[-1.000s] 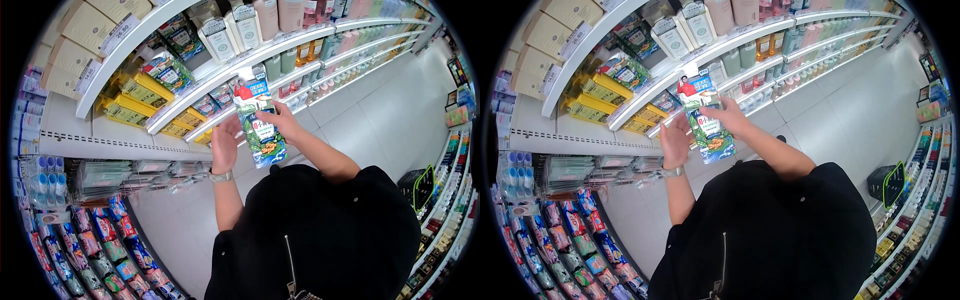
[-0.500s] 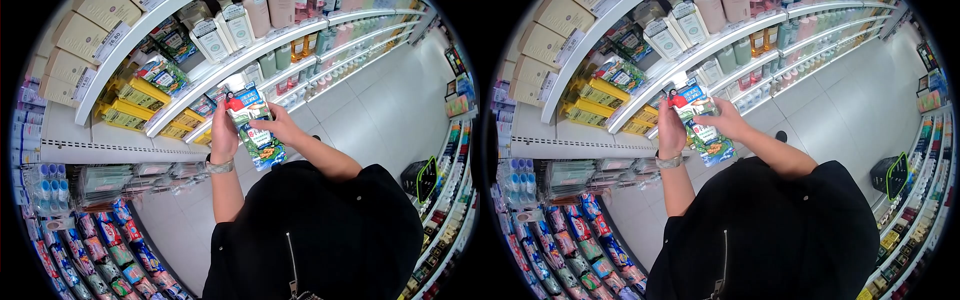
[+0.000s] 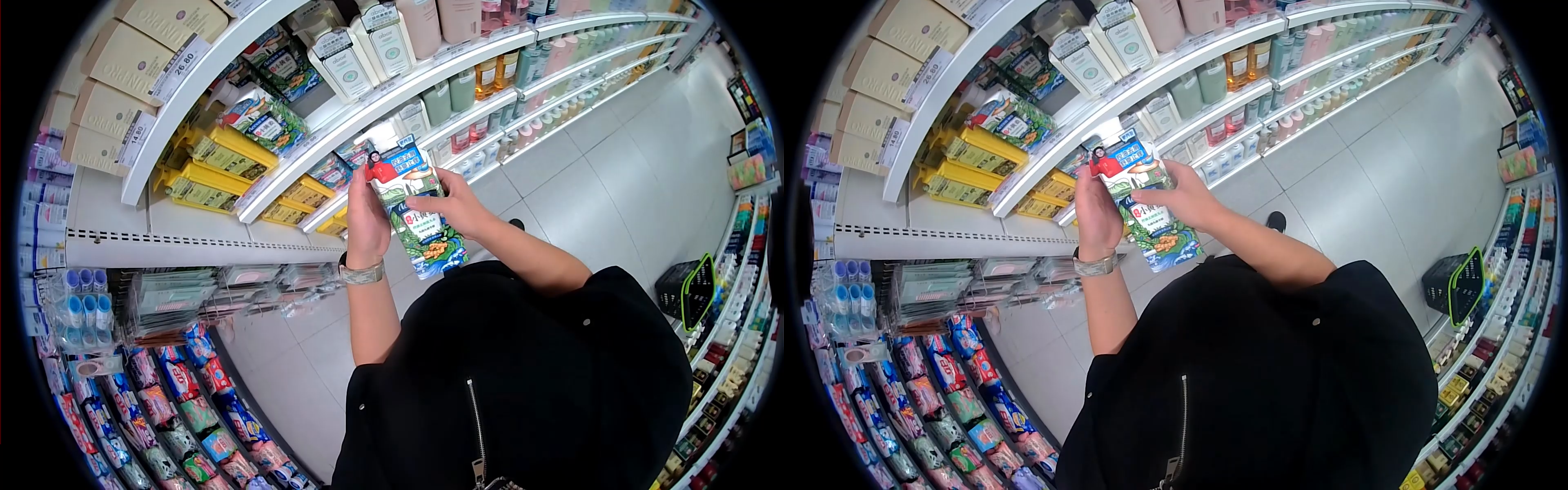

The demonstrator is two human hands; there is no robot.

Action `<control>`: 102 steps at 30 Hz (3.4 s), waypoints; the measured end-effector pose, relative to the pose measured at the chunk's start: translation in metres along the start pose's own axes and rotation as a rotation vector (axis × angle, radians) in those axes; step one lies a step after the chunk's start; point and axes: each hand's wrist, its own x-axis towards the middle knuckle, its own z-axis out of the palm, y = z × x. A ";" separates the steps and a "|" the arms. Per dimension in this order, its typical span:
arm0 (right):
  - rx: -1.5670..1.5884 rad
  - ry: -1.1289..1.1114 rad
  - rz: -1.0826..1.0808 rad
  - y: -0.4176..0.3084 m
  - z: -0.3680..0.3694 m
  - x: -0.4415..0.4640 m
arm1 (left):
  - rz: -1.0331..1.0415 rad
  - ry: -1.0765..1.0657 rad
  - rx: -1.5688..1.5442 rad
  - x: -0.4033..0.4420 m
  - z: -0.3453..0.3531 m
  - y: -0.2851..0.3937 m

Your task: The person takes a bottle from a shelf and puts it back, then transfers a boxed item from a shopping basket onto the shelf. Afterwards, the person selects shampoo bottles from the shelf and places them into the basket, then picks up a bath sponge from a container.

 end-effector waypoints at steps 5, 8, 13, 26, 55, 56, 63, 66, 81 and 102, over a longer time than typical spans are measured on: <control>0.023 0.011 0.012 0.000 0.001 -0.001 | -0.001 0.067 0.015 0.002 -0.004 -0.005; 0.025 0.016 0.007 0.004 -0.001 0.000 | -0.012 0.083 0.009 0.002 -0.003 -0.005; 0.027 0.017 0.018 0.005 -0.002 -0.002 | -0.044 0.024 -0.044 -0.003 0.005 0.003; 0.001 0.024 -0.004 0.004 -0.003 -0.002 | -0.011 -0.027 -0.017 -0.002 0.000 -0.002; -0.055 0.048 0.022 -0.007 -0.005 -0.008 | 0.030 0.080 0.023 0.007 -0.005 -0.014; -0.060 0.052 0.020 -0.008 -0.007 -0.009 | 0.021 0.067 0.042 0.007 -0.004 -0.014; -0.191 0.098 0.009 -0.005 -0.010 -0.005 | -0.065 0.091 -0.053 0.006 0.004 -0.010; -0.167 0.121 0.010 -0.002 -0.007 -0.006 | 0.101 0.053 0.066 0.009 -0.014 -0.021; 0.112 0.126 0.077 0.004 -0.005 0.007 | -0.008 0.028 0.037 -0.015 -0.014 -0.038; 0.170 0.073 -0.037 -0.050 -0.005 0.034 | 0.086 0.055 0.040 -0.061 -0.016 -0.090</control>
